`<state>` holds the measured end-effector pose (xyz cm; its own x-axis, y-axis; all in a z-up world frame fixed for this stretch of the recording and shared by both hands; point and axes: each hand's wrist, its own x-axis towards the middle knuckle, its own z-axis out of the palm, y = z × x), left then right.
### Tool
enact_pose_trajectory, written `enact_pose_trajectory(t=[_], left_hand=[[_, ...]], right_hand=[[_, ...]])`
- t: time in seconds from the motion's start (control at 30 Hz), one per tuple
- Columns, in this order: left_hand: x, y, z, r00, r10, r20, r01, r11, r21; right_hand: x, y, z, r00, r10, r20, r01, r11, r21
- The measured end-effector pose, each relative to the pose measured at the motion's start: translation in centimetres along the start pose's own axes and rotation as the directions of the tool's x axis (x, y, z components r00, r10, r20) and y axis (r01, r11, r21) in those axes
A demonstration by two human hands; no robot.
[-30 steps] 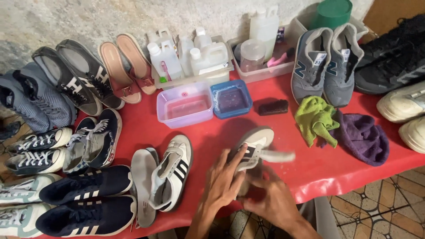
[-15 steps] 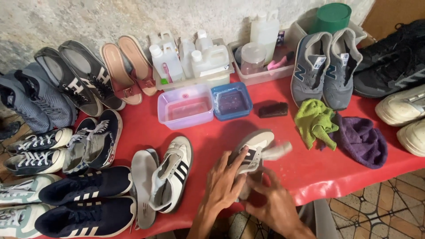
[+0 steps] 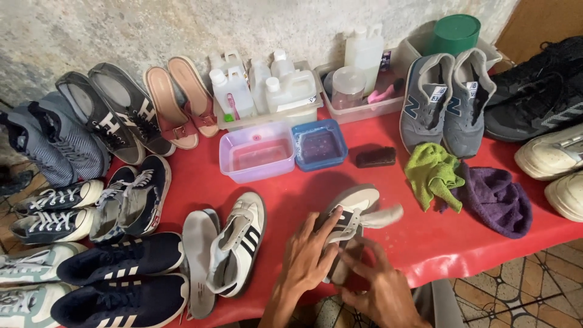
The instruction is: The person scrubs a white sneaker with a brush and then wipes it with a cloth. The person repeats the scrubbing and wiping actions on the same shoe throughout the clip.
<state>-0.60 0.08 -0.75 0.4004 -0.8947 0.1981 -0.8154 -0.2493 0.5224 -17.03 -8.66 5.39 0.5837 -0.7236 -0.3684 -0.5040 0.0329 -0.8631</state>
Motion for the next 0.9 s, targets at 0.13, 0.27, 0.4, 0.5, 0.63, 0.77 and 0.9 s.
enact_pose_trajectory(t=[0.13, 0.27, 0.4, 0.5, 0.63, 0.77, 0.9], left_hand=[[0.1, -0.2, 0.4, 0.999, -0.04, 0.032, 0.04, 0.999, 0.003], [0.0, 0.1, -0.1, 1.0, -0.016, 0.014, 0.016, 1.0, -0.002], [0.1, -0.1, -0.1, 0.999, -0.043, 0.03, 0.044, 0.999, -0.027], [0.0, -0.3, 0.0, 0.999, -0.041, 0.014, 0.041, 0.999, -0.029], [-0.1, -0.3, 0.4, 0.999, -0.029, 0.016, 0.03, 0.999, -0.043], [-0.2, 0.1, -0.1, 1.0, -0.016, 0.006, 0.016, 0.998, -0.056], [-0.2, 0.1, -0.1, 1.0, -0.013, -0.012, 0.013, 1.0, -0.029]], right_hand=[[4.6, 9.2, 0.2, 0.841, -0.535, -0.075, 0.348, 0.642, -0.683], [2.3, 8.2, 0.7, 0.856, -0.504, 0.115, 0.489, 0.717, -0.497], [2.9, 8.8, 0.5, 0.829, -0.559, -0.015, 0.431, 0.657, -0.619], [-0.9, -1.9, 0.8, 0.984, 0.002, -0.176, 0.009, 0.998, 0.058], [4.2, 8.4, -0.5, 0.839, -0.532, -0.112, 0.353, 0.69, -0.632], [2.4, 5.8, 0.4, 0.878, -0.47, 0.09, 0.458, 0.773, -0.438], [3.8, 6.5, 1.2, 0.862, -0.507, -0.002, 0.448, 0.763, -0.466]])
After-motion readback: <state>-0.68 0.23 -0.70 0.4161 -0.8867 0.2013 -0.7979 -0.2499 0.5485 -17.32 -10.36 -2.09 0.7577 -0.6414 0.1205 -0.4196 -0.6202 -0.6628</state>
